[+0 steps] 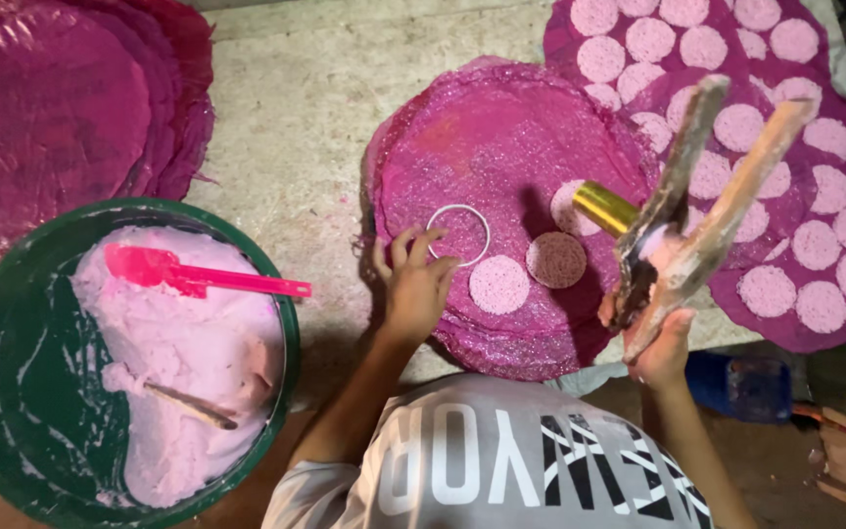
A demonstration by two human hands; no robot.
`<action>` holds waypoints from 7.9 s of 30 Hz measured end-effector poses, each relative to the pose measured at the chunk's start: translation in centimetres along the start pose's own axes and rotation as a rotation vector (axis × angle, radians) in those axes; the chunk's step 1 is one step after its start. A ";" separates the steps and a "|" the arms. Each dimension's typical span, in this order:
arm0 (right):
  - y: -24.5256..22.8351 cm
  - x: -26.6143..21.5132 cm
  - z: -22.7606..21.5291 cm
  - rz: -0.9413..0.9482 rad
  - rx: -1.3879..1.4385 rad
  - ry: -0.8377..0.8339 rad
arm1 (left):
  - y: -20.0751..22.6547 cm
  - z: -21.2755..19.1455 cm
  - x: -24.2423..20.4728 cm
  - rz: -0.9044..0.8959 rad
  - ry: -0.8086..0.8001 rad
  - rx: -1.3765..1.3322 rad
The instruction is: The person scoops pink paste from a green bowl and uses a handheld press to form circular discs on a purple sheet. The person repeatedly fills the press, places the discs in rows, and stacks the completed sheets.
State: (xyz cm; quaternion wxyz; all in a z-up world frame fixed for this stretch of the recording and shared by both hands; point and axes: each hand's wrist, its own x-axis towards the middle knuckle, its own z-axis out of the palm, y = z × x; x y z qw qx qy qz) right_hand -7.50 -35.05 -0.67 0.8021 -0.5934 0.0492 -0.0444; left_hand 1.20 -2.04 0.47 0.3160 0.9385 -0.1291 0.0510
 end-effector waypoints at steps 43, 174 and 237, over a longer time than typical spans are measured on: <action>-8.6 15.0 16.7 0.173 -1.391 -0.658 | -5.8 -1.1 13.4 -0.010 0.376 -2.348; -7.8 3.3 54.0 -0.170 -1.756 -1.497 | -23.2 -34.4 -29.6 -0.396 0.951 0.343; 6.3 -8.8 48.9 -0.522 -0.787 -0.903 | -20.5 -31.8 -23.8 0.014 1.009 -1.046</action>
